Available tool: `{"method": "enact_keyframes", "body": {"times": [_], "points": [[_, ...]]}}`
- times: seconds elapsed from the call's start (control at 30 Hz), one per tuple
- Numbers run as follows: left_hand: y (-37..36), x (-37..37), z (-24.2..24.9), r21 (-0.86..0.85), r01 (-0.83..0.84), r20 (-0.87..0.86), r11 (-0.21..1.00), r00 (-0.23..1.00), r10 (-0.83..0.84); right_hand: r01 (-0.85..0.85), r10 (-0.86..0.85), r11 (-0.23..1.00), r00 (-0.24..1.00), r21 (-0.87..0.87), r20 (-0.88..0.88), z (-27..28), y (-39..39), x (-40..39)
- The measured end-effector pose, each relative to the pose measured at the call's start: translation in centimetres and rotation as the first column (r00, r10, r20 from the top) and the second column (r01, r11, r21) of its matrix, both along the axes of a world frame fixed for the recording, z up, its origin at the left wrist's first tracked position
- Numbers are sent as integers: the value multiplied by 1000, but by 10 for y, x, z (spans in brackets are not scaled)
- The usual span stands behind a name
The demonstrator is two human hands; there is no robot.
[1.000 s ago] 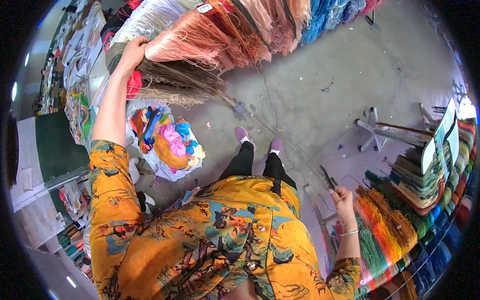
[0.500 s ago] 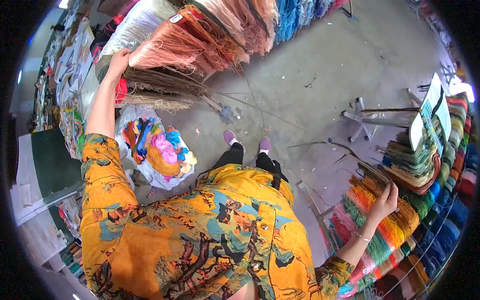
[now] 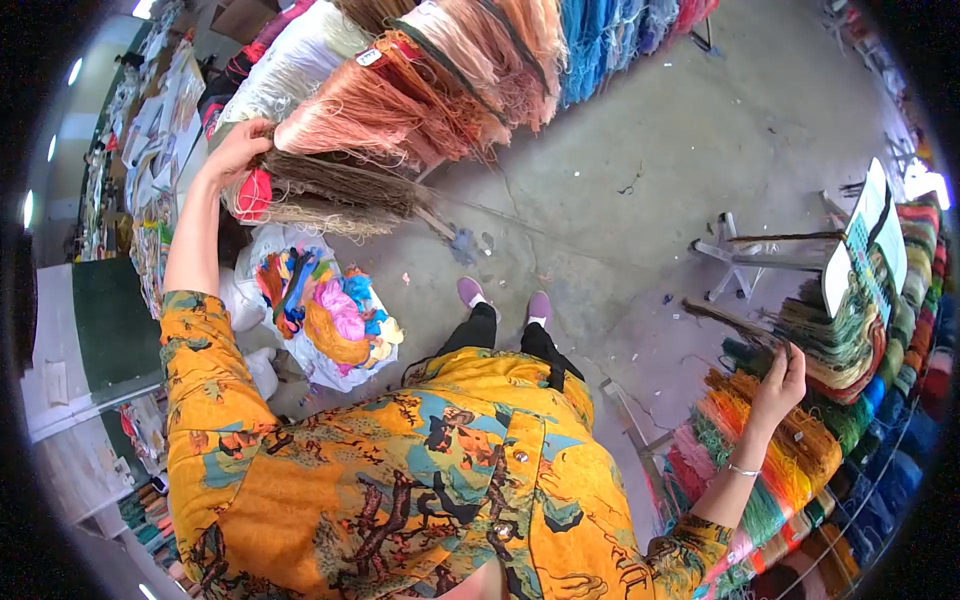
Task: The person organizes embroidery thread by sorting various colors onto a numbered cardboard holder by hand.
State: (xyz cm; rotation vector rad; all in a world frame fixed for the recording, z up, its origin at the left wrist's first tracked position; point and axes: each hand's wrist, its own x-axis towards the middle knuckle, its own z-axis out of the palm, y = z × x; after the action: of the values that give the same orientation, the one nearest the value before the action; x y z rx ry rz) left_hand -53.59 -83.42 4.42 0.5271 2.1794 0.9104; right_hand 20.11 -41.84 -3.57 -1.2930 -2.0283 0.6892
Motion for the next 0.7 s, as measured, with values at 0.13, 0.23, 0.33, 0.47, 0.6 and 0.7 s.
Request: {"method": "enact_keyframes", "body": {"times": [0.13, 0.23, 0.33, 0.47, 0.6, 0.7], "points": [[-7, -11, -37, -210, -97, -751, 973, 653, -97, -70, 54, 990, 989, 119, 135, -14, -7, -17], [5, 0, -39, -290, -245, -792, 925, 604, -88, 58, -79, 989, 984, 136, 159, -15, 15, -2], [9, -8, -47, -212, -282, -801, 936, 599, -1, -8, -55, 982, 945, 191, 323, -34, 15, 16], [6, -8, -44, -249, -260, -741, 933, 671, -10, 96, -180, 972, 890, 214, 420, -49, 27, 57], [16, 17, -13, -44, -58, -137, 997, 989, 51, 155, -194, 979, 907, 133, 373, -52, 27, 69], [16, 20, 8, 44, -179, 203, 983, 965, 166, 162, -172, 985, 940, 60, 293, -35, 20, 47]]}}
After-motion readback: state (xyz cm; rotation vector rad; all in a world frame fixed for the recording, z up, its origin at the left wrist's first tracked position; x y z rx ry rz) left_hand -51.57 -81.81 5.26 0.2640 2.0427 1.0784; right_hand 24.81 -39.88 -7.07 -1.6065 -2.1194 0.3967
